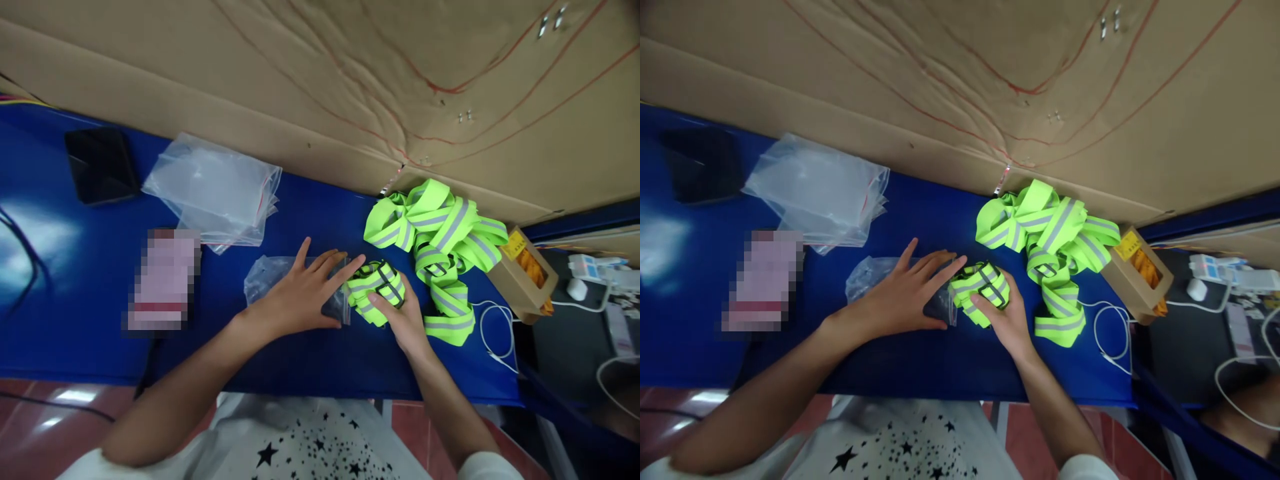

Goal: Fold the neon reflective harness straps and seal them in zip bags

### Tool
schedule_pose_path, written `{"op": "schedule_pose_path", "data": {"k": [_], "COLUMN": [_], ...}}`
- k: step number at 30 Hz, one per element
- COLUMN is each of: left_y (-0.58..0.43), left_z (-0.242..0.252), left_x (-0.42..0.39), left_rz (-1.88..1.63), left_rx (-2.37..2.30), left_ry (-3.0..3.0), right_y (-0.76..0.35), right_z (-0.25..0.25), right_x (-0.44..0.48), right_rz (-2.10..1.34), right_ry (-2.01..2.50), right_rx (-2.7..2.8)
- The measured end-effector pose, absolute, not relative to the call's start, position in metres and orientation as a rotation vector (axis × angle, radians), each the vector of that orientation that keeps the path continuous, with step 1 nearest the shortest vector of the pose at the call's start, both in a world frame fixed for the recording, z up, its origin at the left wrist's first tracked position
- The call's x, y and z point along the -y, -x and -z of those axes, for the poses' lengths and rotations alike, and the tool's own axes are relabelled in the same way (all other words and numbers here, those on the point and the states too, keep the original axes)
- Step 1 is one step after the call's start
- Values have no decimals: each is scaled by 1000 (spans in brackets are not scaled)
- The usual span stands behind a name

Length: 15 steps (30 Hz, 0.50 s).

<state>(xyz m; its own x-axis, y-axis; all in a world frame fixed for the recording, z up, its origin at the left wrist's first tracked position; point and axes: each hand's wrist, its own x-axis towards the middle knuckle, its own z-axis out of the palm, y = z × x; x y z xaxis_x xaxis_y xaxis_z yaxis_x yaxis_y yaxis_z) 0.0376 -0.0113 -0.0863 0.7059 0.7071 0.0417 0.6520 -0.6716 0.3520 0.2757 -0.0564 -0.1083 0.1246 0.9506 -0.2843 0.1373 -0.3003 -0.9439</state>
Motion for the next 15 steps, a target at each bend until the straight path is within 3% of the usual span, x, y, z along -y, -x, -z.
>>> {"op": "schedule_pose_path", "data": {"k": [15], "left_y": [-38], "left_z": [84], "left_x": [14], "left_rz": [-404], "left_rx": [-968], "left_ry": [-2475], "right_y": [-280], "right_z": [70], "right_x": [31], "right_rz": [-1395], "right_ry": [1693], "right_rx": [1534]}}
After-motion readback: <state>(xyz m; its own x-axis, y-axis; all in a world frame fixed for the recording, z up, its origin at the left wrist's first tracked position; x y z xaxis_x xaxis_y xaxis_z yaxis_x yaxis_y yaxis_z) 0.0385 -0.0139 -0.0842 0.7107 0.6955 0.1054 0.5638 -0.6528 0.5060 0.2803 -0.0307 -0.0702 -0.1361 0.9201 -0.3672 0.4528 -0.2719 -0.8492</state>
